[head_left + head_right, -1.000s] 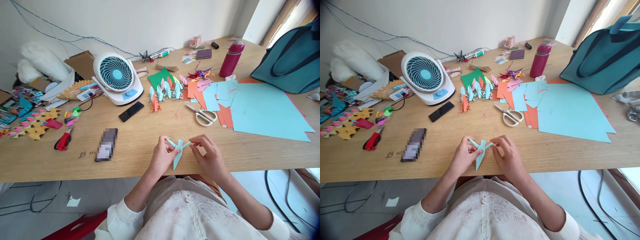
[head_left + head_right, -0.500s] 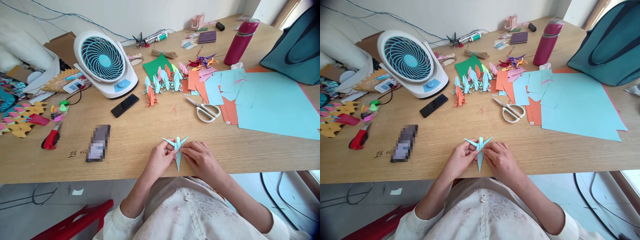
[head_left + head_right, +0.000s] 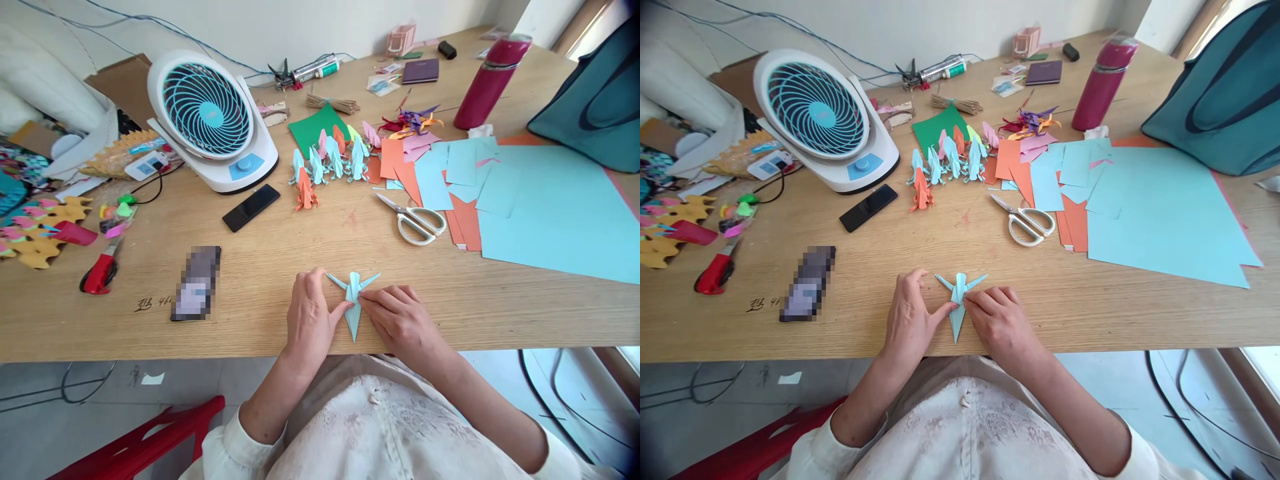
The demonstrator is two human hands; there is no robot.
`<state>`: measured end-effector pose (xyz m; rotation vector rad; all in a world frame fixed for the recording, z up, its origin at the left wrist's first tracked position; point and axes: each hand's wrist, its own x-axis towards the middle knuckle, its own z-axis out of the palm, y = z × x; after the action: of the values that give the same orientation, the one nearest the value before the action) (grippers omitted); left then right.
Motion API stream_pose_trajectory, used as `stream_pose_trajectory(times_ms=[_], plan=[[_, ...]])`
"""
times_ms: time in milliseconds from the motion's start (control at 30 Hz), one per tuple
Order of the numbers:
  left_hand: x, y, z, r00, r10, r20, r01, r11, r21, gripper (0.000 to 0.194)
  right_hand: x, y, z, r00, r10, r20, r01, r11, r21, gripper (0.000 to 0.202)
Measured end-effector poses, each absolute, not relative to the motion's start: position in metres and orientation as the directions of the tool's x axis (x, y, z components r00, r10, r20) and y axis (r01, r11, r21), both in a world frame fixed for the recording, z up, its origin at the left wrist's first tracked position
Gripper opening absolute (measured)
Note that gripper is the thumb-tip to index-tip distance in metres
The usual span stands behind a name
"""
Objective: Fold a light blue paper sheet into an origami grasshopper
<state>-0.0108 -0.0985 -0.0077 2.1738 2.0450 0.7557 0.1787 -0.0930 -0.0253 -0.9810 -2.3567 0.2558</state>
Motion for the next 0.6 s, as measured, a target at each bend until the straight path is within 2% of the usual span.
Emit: stream_pose_trajectory(times_ms=[100,133,200,300,433,600], plan=[[-0.015,-0.102,-0.014,0.305,0.870,0.387,0.856,-0.429,0.290,0.025,0.178,-0.093,-0.025,-0.573,0.695,0.435,0.597,0.717,-0.359,0.021],[-0.017,-0.103,-0.016,0.388,0.837,0.386,0.819,-0.505,0.272,0.019,0.178,-0.093,-0.025,-0.574,0.693,0.436,0.598,0.718,-0.355,0.021],[-0.020,-0.105,-0.019,0.491,0.780,0.389,0.765,-0.599,0.237,0.022,0.177,-0.093,-0.024,-0.580,0.690,0.433,0.598,0.722,-0.348,0.022],[-0.027,-0.108,-0.021,0.564,0.737,0.374,0.741,-0.651,0.164,0.028,0.176,-0.092,-0.023,-0.597,0.682,0.422,0.594,0.730,-0.338,0.022],[-0.033,-0.108,-0.017,0.610,0.729,0.311,0.743,-0.662,0.097,0.034,0.175,-0.090,-0.023,-0.601,0.680,0.420,0.590,0.732,-0.340,0.022],[-0.036,-0.106,-0.015,0.652,0.703,0.285,0.715,-0.694,0.077,0.036,0.176,-0.091,-0.022,-0.616,0.674,0.406,0.588,0.738,-0.333,0.025]])
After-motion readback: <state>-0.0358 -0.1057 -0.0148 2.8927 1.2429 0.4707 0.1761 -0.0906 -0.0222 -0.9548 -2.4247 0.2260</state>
